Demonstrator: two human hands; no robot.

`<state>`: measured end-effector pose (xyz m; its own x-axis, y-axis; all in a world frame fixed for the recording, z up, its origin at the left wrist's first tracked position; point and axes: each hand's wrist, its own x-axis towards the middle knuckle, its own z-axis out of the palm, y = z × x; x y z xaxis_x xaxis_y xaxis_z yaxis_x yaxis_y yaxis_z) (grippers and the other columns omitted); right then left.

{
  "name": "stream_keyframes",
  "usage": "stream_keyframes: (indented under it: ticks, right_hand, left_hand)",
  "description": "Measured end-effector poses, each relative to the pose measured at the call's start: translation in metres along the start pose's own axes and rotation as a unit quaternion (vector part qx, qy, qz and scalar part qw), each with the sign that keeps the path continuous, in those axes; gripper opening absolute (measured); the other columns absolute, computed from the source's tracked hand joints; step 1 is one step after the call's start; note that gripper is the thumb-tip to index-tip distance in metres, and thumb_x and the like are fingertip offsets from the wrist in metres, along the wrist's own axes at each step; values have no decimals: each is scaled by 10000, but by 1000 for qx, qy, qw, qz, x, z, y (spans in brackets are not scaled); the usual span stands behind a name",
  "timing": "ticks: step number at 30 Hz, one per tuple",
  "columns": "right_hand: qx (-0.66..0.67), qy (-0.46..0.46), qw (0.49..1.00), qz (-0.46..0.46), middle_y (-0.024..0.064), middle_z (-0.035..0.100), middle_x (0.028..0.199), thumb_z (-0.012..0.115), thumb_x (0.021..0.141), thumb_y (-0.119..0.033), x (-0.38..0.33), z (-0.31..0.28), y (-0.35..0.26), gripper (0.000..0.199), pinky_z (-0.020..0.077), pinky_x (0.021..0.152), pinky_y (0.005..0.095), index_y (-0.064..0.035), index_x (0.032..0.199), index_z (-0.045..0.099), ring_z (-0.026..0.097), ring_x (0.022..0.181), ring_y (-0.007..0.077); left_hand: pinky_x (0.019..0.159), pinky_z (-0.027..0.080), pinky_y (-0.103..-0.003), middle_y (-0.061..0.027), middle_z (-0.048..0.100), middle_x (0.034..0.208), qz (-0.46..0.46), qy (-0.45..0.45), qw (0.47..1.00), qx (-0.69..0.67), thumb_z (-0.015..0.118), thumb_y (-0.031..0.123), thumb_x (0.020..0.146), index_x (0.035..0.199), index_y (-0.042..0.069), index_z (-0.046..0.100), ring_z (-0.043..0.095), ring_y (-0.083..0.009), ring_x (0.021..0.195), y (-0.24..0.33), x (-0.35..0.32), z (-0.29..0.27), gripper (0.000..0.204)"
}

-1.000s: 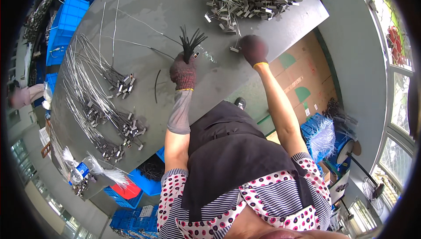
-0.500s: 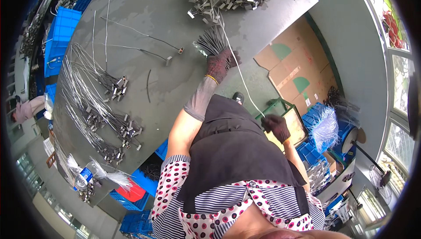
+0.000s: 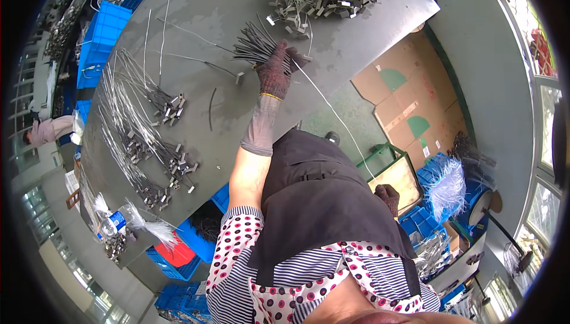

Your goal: Sorting and organizing large bundles of electrical wires into storage bins.

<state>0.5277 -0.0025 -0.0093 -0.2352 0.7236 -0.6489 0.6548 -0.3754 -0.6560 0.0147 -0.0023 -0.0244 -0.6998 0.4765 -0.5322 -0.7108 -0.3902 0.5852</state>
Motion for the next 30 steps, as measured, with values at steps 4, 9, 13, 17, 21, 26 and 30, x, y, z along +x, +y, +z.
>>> stream_keyframes:
  ticks: [4,9,13,17,21,26,30]
  right_hand:
    - [-24,-3,1000,-20,25,595,614,630,911,-263,10,-4,-13,282,417,501,255,-12,785,648,519,529,96]
    - [23,-21,999,-26,43,615,645,632,919,-217,51,29,-47,242,439,533,256,6,832,665,540,564,106]
    - [33,-92,993,-66,68,665,846,564,958,-325,86,88,-129,345,455,541,253,-11,1072,649,593,667,124]
    - [28,-87,984,-150,135,667,1032,490,979,-409,121,163,-221,495,511,585,301,5,1240,562,661,781,198]
    - [-57,-48,970,-229,275,657,1040,426,980,-475,141,236,-296,551,490,846,465,14,1187,574,635,952,424]
    - [-135,-72,945,-291,281,634,1096,498,939,-505,152,274,-330,575,451,947,467,12,1182,561,589,1066,438]
    - [-299,113,921,-222,238,580,1243,696,812,-400,155,281,-360,630,477,945,463,-33,1287,501,569,1152,377]
  left_hand:
    - [732,614,-481,-94,668,862,-12,-21,1000,7,683,205,916,992,53,634,671,-243,767,-1,-10,-11,177]
    - [740,617,-452,-98,663,903,-33,-85,996,16,681,205,918,1025,12,650,671,-243,779,-19,-34,-14,223]
    - [754,605,-380,-107,684,946,-55,-89,988,114,710,199,898,1070,8,665,680,-238,828,-37,-60,-14,261]
    - [722,595,-308,-82,696,948,-75,-60,962,257,746,180,853,994,7,702,673,-178,834,-45,-80,4,228]
    - [770,524,-266,-15,714,951,55,-59,898,432,723,171,866,1048,32,697,662,-110,858,-35,-57,-12,232]
    - [586,510,-314,-114,651,714,168,-86,855,483,637,348,907,958,62,659,638,-178,644,18,-31,-23,291]
    - [567,502,-320,-109,684,757,43,142,765,627,696,368,867,945,48,704,662,-194,688,57,-18,-48,330]
